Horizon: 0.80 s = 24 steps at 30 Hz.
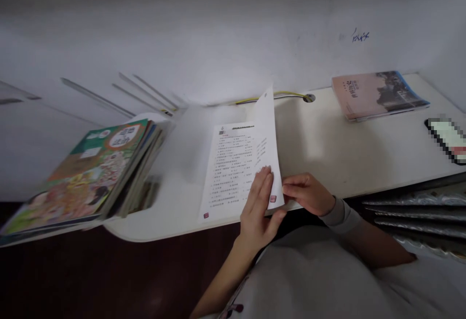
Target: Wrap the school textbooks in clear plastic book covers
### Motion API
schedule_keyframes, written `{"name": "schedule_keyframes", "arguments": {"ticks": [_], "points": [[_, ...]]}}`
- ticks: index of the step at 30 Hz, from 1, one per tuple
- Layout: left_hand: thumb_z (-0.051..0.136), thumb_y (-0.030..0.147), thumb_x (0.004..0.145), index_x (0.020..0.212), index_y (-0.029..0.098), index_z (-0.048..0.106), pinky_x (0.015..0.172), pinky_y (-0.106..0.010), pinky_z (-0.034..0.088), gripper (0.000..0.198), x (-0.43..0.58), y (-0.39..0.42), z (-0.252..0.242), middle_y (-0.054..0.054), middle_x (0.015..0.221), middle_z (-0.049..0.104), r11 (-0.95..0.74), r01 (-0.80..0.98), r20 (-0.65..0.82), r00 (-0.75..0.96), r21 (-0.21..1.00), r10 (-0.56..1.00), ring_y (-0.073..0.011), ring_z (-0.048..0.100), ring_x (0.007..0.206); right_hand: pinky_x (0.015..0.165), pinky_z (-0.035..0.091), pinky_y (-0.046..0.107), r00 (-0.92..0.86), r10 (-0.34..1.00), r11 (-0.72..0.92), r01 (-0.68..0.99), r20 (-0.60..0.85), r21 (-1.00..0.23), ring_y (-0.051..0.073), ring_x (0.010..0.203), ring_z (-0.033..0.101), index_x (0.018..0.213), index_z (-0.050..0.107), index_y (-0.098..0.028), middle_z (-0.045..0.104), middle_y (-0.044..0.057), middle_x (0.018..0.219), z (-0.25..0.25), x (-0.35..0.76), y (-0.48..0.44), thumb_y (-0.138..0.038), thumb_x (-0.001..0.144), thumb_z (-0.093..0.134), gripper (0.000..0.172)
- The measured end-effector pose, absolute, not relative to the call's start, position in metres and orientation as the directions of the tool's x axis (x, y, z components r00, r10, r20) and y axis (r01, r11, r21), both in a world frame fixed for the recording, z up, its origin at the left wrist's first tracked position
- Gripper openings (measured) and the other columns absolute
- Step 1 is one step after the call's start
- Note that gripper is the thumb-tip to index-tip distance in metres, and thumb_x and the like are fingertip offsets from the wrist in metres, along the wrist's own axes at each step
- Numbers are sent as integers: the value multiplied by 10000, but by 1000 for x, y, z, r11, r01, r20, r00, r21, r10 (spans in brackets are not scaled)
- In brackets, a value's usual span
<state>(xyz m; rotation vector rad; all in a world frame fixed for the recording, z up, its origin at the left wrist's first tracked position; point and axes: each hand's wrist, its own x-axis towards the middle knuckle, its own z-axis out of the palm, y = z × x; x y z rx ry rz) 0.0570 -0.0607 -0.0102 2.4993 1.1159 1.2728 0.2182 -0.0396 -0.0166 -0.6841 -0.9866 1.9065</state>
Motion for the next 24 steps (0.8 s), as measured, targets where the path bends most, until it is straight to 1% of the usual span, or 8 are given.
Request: {"name": "schedule_keyframes", "arguments": {"ticks": [3, 9, 13, 18, 22, 24], "points": [[399, 332, 958, 1501, 177, 173, 1096, -477, 354, 608, 49, -64, -8, -150, 1506, 336, -695, 561, 655, 322, 450, 684, -264, 344, 1375, 671, 442, 267, -514, 857, -305, -433, -46, -848, 108, 628, 506, 677, 664, -171, 588, -12, 634, -14, 207, -35, -424, 753, 713, 268], [411, 272, 952, 1499, 176, 183, 1089, -425, 380, 601, 38, -71, -11, -135, 1507, 338, -667, 555, 657, 260, 498, 707, -241, 371, 1362, 693, 420, 280, -562, 827, -234, -351, 4, -907, 115, 662, 487, 649, 614, -161, 554, -10, 647, -12, 194, -32, -430, 804, 655, 313], [412, 252, 947, 1499, 177, 182, 1090, -422, 380, 603, 36, -72, -12, -131, 1508, 338, -678, 534, 668, 255, 505, 699, -238, 371, 1362, 725, 415, 296, -558, 829, -161, -282, 26, -946, 129, 689, 489, 651, 605, -167, 556, -6, 657, -8, 195, -32, -409, 828, 626, 301], [400, 249, 949, 1497, 177, 193, 1095, -419, 373, 590, 34, -72, -10, -125, 1510, 337, -684, 511, 666, 260, 520, 700, -232, 369, 1363, 750, 412, 302, -559, 826, -110, -276, 66, -955, 127, 687, 486, 676, 623, -173, 567, -7, 685, -7, 195, -31, -373, 836, 623, 256], [389, 254, 952, 1497, 178, 194, 1094, -425, 373, 584, 33, -74, -13, -125, 1508, 340, -688, 503, 664, 265, 524, 699, -235, 369, 1363, 726, 411, 293, -567, 820, -92, -262, 76, -961, 124, 688, 491, 693, 628, -175, 580, -4, 702, -5, 196, -31, -364, 849, 608, 246], [375, 274, 958, 1496, 177, 201, 1091, -430, 377, 574, 35, -74, -16, -127, 1506, 345, -691, 500, 661, 274, 522, 698, -237, 378, 1357, 710, 414, 288, -565, 822, -78, -224, 64, -971, 124, 690, 498, 709, 631, -175, 583, -2, 708, -1, 197, -32, -378, 848, 603, 247]]}}
